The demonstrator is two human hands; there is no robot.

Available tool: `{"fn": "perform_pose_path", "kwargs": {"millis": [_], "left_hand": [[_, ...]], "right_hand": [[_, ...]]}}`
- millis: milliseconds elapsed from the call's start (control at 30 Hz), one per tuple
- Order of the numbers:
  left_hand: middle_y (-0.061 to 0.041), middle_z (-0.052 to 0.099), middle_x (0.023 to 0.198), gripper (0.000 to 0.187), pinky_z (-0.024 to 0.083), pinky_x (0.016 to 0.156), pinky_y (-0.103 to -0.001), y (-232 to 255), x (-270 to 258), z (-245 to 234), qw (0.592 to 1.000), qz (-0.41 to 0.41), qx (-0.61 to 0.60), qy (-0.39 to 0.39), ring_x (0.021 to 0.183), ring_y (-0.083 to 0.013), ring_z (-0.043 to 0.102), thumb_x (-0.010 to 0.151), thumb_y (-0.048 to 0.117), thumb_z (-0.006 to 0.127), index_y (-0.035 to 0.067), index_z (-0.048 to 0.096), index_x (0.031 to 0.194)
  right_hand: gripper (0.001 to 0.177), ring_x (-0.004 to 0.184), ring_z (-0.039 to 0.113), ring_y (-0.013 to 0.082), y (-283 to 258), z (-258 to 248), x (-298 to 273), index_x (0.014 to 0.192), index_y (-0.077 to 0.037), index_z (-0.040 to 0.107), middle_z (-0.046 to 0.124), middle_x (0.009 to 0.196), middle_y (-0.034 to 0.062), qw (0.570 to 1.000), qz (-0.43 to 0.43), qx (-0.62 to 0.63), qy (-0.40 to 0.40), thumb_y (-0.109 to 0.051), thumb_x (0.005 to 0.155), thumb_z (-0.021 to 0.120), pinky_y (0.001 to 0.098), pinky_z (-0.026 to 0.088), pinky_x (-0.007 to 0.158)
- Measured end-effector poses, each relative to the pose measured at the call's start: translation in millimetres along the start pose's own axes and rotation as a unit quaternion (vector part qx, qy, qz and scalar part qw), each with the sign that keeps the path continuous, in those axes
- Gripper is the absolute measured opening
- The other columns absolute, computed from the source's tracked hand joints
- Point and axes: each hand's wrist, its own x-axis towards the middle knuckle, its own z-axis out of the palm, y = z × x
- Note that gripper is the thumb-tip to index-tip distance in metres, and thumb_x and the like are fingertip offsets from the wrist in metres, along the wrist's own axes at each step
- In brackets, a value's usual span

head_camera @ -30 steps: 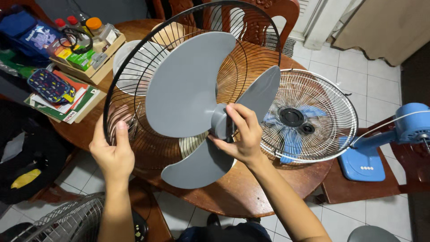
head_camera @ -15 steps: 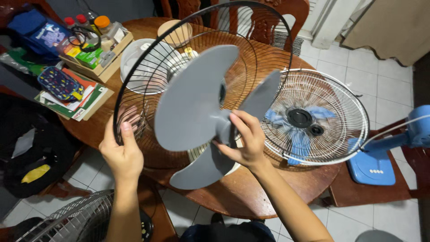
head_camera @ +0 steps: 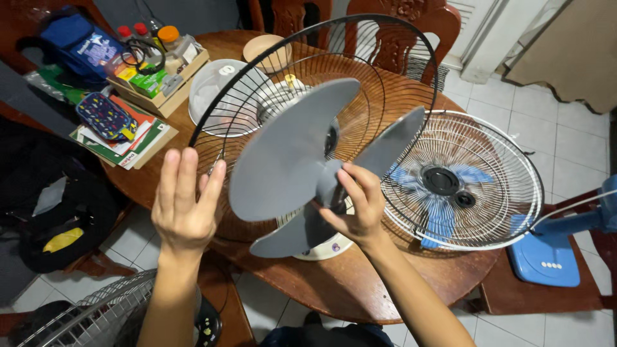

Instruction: The person assembles two table fans on a wooden dining table. They use a screwdriver to tighten screws on the fan cages, attach the fan blades to the motor shafts, and secure the front and rear cages. The person handles both a white fan and a blue fan, completing the assembly of each unit.

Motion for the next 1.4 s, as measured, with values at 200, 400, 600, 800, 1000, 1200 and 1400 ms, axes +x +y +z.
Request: {"fn": "perform_pose_path", "kwargs": {"millis": [200, 400, 600, 800, 1000, 1200, 1400], "left_hand": [[-0.026, 0.062, 0.139, 0.034, 0.062, 0.095, -0.042, -2.3, 19.6, -1.1, 1.000, -0.010, -0.019, -0.021, 0.123, -0.0405, 0.068, 0.095, -0.015, 0.060, 0.002, 0.078, 0.117], [-0.027, 0.061, 0.140, 0.035, 0.062, 0.093, -0.041, -0.8, 24.3, -2.3, 0.999, -0.008, -0.029, -0.017, 0.122, -0.0397, 0.069, 0.091, -0.017, 0.060, 0.000, 0.078, 0.116], [-0.026, 0.063, 0.138, 0.034, 0.063, 0.091, -0.041, 1.8, 26.3, -5.3, 0.998, -0.015, -0.054, -0.006, 0.120, -0.0400, 0.070, 0.091, -0.016, 0.061, 0.001, 0.077, 0.116], [-0.026, 0.065, 0.134, 0.033, 0.063, 0.089, -0.041, 13.8, 33.1, -11.6, 0.994, -0.025, -0.103, 0.017, 0.118, -0.0394, 0.071, 0.089, -0.013, 0.062, 0.000, 0.077, 0.115], [-0.026, 0.065, 0.134, 0.036, 0.063, 0.092, -0.042, 18.6, 33.9, -16.3, 0.990, -0.040, -0.131, 0.018, 0.117, -0.0400, 0.071, 0.087, -0.014, 0.061, 0.001, 0.076, 0.116], [-0.025, 0.065, 0.134, 0.037, 0.062, 0.092, -0.041, 15.4, 31.1, -15.0, 0.988, -0.047, -0.147, 0.024, 0.116, -0.0403, 0.071, 0.087, -0.014, 0.062, 0.003, 0.076, 0.117], [-0.024, 0.064, 0.138, 0.032, 0.062, 0.100, -0.044, 15.9, 38.1, -13.5, 0.973, -0.089, -0.204, 0.054, 0.121, -0.0414, 0.070, 0.100, -0.013, 0.062, 0.001, 0.067, 0.128]], "right_hand": [[0.083, 0.117, 0.062, 0.0372, 2.1, 0.1, -3.8, 0.135, -0.001, 0.053, 0.057, 0.131, 0.0215, 0.999, 0.000, -0.013, 0.053, -0.021, 0.066, 0.095, 0.0446, 0.055, 0.099], [0.081, 0.119, 0.061, 0.0358, 12.9, 4.5, -10.5, 0.135, 0.001, 0.053, 0.057, 0.133, 0.0213, 0.998, 0.015, 0.016, 0.051, -0.023, 0.068, 0.091, 0.0449, 0.055, 0.100], [0.050, 0.115, 0.067, 0.0276, 29.8, -10.7, -61.4, 0.128, -0.003, 0.064, 0.068, 0.123, 0.0138, 0.963, 0.241, 0.121, -0.008, -0.025, 0.085, 0.078, 0.0399, 0.054, 0.099], [0.048, 0.122, 0.059, 0.0235, 38.9, -6.8, -111.8, 0.135, -0.001, 0.056, 0.063, 0.128, 0.0116, 0.922, 0.338, 0.185, -0.046, -0.022, 0.095, 0.072, 0.0353, 0.045, 0.106], [0.036, 0.115, 0.063, 0.0204, 37.4, 2.7, -103.0, 0.127, -0.002, 0.065, 0.068, 0.120, 0.0082, 0.885, 0.400, 0.229, -0.059, -0.024, 0.099, 0.070, 0.0346, 0.050, 0.102], [0.029, 0.101, 0.062, 0.0233, 24.7, -1.9, -70.8, 0.117, -0.002, 0.067, 0.066, 0.105, 0.0107, 0.952, 0.279, -0.025, -0.119, -0.017, 0.093, 0.074, 0.0375, 0.047, 0.093], [0.045, 0.107, 0.060, 0.0185, 13.2, 0.5, -51.8, 0.131, -0.005, 0.056, 0.064, 0.113, 0.0086, 0.942, 0.312, 0.106, -0.060, -0.015, 0.092, 0.077, 0.0351, 0.047, 0.100]]}}
